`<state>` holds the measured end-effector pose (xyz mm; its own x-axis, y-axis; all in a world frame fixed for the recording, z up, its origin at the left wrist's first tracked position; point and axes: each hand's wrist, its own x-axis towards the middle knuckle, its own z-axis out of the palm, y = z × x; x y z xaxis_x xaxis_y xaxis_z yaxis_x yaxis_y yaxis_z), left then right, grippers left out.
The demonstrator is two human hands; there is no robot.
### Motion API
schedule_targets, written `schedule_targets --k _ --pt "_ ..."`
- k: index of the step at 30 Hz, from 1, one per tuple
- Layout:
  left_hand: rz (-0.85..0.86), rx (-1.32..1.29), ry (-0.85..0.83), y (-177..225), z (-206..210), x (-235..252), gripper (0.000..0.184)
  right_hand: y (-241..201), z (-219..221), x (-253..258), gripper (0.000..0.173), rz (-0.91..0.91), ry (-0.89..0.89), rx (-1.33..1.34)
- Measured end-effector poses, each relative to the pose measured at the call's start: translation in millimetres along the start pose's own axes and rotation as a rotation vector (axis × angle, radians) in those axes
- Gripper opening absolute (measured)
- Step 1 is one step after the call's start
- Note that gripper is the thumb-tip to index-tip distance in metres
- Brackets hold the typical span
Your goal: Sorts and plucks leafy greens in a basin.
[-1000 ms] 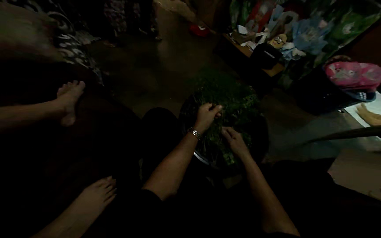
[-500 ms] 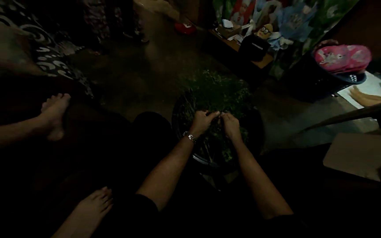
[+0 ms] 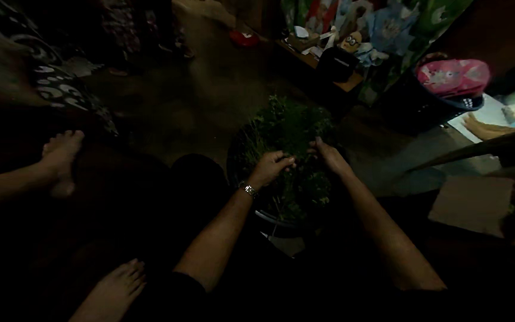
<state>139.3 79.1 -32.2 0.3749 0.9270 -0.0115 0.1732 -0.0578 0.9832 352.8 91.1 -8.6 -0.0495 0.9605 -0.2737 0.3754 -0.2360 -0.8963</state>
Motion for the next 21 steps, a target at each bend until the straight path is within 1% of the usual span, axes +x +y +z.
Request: schedule_targets --k 2,3,4,6,8,10,13,17,21 --pt "0.008 0.032 -0.031 -1.9 2.6 1.4 0.02 -2.9 1.1 -10.4 0.063 0.011 -0.095 0.056" --pt "0.006 0.046 -0.053 -2.8 3.7 2.1 0.02 -3.8 2.0 -16.7 0.058 -0.001 -0.12 0.051" --pt "0.005 0.057 -0.076 -3.9 5.0 2.5 0.019 -5.5 3.4 -23.8 0.05 -0.02 -0.122 0.025" --pt "0.012 0.059 -0.113 -7.4 8.3 3.7 0.016 -3.9 7.3 -30.9 0.035 -0.057 -0.103 0.022" --pt "0.011 0.055 -0.122 -12.1 10.2 5.3 0.016 1.6 12.5 -32.3 0.023 -0.076 -0.06 0.14" --pt "0.008 0.048 -0.101 -15.0 10.3 5.4 0.016 5.6 17.4 -33.5 0.017 -0.054 -0.003 0.242" --pt "-0.059 0.06 -0.08 -8.0 9.6 1.0 0.017 6.3 22.7 -37.1 0.015 -0.031 -0.007 0.277" --pt "-0.071 0.051 -0.046 -8.3 11.3 -1.0 0.015 3.2 23.8 -43.9 0.016 -0.074 -0.042 0.162" --pt "-0.045 0.086 -0.036 -12.7 10.9 -0.3 0.012 12.0 25.5 -41.1 0.033 -0.194 -0.012 0.018"
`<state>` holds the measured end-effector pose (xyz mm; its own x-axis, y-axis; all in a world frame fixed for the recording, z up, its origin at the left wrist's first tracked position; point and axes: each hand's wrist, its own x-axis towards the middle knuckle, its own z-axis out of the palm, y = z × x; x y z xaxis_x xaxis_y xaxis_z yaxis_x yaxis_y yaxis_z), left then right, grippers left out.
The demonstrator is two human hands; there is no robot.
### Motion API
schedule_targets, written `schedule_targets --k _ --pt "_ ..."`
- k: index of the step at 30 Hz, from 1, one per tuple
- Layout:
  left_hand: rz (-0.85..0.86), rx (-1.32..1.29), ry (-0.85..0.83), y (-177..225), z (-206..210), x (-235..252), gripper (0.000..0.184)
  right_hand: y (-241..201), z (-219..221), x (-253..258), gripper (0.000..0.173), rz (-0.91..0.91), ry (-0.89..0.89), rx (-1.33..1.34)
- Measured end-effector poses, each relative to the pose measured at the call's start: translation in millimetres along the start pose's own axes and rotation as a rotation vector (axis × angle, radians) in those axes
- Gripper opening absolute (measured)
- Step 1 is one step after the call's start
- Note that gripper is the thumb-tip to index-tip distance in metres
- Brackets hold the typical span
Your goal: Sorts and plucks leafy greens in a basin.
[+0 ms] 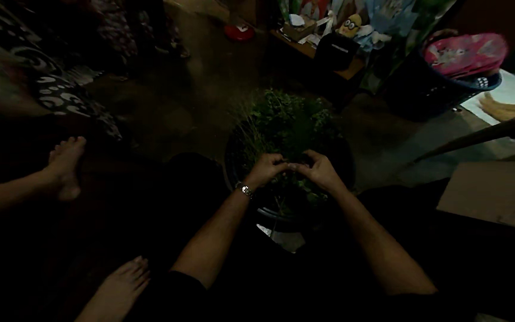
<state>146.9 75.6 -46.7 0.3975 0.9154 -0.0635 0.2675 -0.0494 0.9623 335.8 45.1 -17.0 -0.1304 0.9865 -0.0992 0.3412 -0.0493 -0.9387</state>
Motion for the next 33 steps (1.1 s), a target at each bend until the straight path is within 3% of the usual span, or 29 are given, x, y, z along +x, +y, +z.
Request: schedule_targets --k 5,14,25,28,30,33 --pt "-0.001 -0.042 -0.035 -0.9 1.2 0.0 0.008 -1.0 4.7 -0.2 0.018 0.031 0.033 0.009" --pt "-0.045 -0.028 -0.086 17.0 -1.8 -7.5 0.018 -6.0 7.2 -5.3 0.021 -0.063 0.123 -0.236" --pt "-0.047 0.105 -0.051 11.2 -9.0 -5.3 0.015 -9.5 -20.9 -7.2 0.013 -0.102 0.281 -0.185" --pt "-0.051 0.114 -0.07 6.6 -9.1 -5.2 0.015 1.4 -40.2 -2.1 0.017 -0.247 0.347 -0.39" --pt "-0.062 0.133 -0.097 7.4 -8.2 -5.3 0.017 11.5 -45.0 2.7 0.031 -0.411 0.313 -0.611" --pt "-0.059 0.175 -0.122 7.0 -5.8 -5.5 0.018 18.6 -35.7 4.6 0.039 -0.571 0.215 -0.728"
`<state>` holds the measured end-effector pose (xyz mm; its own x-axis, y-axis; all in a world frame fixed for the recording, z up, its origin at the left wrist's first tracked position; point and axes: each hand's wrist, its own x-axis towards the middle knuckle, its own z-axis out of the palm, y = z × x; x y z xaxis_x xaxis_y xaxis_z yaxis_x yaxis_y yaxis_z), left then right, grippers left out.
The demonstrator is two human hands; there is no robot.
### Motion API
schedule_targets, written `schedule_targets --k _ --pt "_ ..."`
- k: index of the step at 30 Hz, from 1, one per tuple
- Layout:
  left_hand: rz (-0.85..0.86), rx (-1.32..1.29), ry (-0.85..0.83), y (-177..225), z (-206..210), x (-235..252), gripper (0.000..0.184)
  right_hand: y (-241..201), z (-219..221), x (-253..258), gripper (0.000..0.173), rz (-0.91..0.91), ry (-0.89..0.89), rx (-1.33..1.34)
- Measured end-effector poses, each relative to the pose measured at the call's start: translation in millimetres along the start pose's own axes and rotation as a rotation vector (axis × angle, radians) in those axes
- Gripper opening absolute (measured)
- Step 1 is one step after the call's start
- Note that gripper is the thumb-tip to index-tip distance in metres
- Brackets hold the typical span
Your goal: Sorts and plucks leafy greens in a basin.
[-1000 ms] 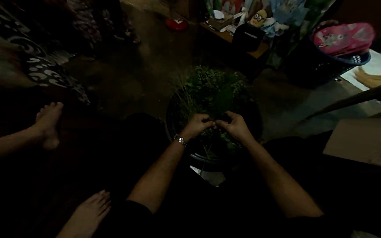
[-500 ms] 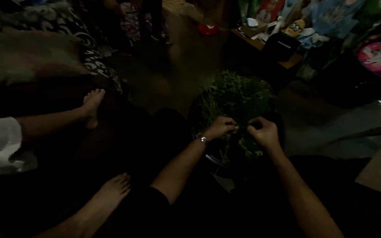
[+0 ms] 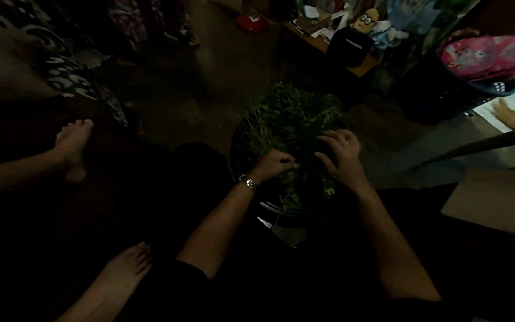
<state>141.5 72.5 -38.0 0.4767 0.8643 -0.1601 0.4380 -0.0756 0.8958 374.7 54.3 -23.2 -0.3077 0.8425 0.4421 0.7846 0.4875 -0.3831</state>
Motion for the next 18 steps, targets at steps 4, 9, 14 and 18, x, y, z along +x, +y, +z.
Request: schedule_targets --k 4,9,14,18 --pt "0.022 0.049 -0.043 -2.5 0.5 2.1 0.016 -10.9 11.0 1.6 0.035 -0.108 -0.232 0.086" --pt "0.098 0.083 -0.069 -6.1 -0.6 1.2 0.013 -17.1 15.2 0.9 0.014 -0.113 -0.338 0.197" --pt "0.107 0.085 -0.101 -7.8 -2.8 0.8 0.012 -20.0 14.5 -1.9 0.013 -0.106 -0.355 0.253" --pt "0.114 0.056 -0.143 -5.6 -2.5 -1.2 0.011 -27.5 10.5 -3.0 0.01 -0.024 -0.381 0.321"
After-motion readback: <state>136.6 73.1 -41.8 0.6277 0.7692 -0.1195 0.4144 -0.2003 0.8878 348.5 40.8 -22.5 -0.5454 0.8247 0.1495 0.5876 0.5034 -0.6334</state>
